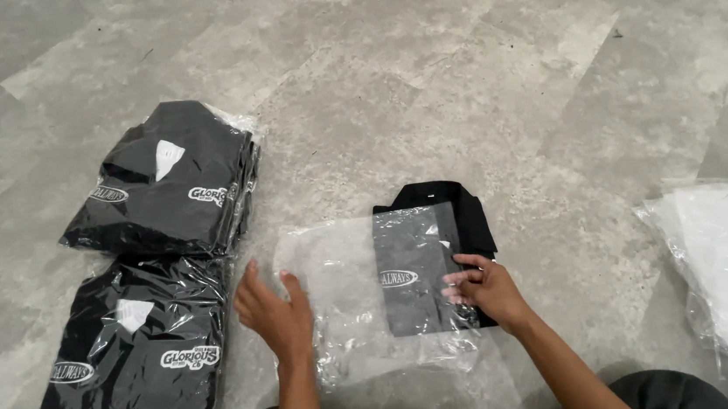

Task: The person folds black polo shirts and places each one into a clear plastic bag, then seals the bag and stacks it with others. The process is repeated for multiple shirts.

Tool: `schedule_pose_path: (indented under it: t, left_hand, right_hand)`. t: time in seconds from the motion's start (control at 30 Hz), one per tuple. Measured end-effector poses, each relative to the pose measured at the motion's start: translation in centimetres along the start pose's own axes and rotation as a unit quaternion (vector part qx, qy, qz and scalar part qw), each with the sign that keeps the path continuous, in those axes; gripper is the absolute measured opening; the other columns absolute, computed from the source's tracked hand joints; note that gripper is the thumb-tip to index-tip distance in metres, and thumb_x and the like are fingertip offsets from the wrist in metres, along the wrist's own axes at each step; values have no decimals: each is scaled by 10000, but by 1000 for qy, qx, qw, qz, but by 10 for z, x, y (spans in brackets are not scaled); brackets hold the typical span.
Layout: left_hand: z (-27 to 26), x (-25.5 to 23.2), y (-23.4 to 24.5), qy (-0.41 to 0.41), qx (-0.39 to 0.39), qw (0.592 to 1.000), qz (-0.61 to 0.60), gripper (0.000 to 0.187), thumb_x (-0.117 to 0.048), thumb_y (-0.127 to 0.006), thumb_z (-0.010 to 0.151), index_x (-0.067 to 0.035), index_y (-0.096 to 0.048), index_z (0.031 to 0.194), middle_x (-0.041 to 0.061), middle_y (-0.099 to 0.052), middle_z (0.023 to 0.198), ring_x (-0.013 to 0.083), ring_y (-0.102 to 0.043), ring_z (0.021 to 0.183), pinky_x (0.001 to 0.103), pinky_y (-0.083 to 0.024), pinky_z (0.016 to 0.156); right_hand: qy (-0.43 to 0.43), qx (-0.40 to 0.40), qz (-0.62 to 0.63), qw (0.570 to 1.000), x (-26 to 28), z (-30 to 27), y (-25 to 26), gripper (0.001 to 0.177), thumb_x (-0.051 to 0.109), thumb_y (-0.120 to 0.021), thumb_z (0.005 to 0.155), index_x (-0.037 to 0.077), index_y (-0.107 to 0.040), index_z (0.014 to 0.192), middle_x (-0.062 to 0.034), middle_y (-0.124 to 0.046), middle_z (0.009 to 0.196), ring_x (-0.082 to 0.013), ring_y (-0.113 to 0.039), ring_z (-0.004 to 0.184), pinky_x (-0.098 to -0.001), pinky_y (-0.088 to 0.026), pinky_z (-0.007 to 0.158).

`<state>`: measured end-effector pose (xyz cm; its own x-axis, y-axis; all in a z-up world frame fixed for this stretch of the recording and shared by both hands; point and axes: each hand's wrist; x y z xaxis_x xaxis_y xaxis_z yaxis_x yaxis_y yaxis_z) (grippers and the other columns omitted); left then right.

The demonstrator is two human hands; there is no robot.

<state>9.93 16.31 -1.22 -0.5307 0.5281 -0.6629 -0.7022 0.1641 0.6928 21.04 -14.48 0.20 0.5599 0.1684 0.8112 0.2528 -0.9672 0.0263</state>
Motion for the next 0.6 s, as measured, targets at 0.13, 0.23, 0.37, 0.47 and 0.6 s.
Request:
schedule_pose_path:
  t: [0.13,0.23,0.37,0.47,0.6]
  left_hand:
    - [-43,-28,-12,-206,146,961,-115,410,-169,-642,960,-107,-598,1363,129,-618,1319,351,-544,1262,565,-436,1007]
    - [-69,-28,-33,-288,307,900,-111,483,-280,-620,1006,-134,-545,1460,132,-515,1489,349,-467,1378,579,-407,1060]
    - [-63,-20,-43,-228,465,855,-30,581,-461,-546,1025,-241,-457,1555,79,-352,1659,324,-310,1520,621,-279,1152]
    - [-62,-23,-46,-211,470,857,-16,569,-415,-598,1010,-255,-459,1537,56,-365,1638,314,-319,1503,632,-289,1133]
    - [-62,-27,-48,-208,477,854,-20,594,-401,-620,995,-239,-452,1542,35,-405,1611,286,-349,1474,590,-284,1141]
  right_hand:
    - [16,8,13,1000,-10,18,-22,538,-72,-615,966,-16,-512,1491,-248,-779,1143,-346,-793,931,-415,-660,840]
    - [44,-16,-12,999,-11,33,-27,429,-2,-654,951,-21,-595,1376,-200,-796,1063,-301,-785,801,-385,-660,702]
    - [216,-250,-229,916,-10,57,5,219,211,-682,920,175,-802,1099,12,-797,1055,-136,-730,931,-293,-562,887]
    - [106,-263,-248,926,-15,85,34,598,401,-695,932,66,-595,1417,-177,-576,1426,-326,-560,1337,-451,-453,1131]
    - [-13,-227,-153,962,50,48,14,795,506,-714,882,95,-484,1522,-189,-575,1492,-312,-595,1345,-410,-500,1071]
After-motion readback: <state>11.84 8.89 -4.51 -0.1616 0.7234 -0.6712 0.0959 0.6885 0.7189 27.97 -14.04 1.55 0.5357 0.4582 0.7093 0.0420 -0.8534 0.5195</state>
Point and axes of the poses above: each hand's wrist, its own z-axis towards the middle knuckle, its own y-axis out of the back of the hand, x = y × z
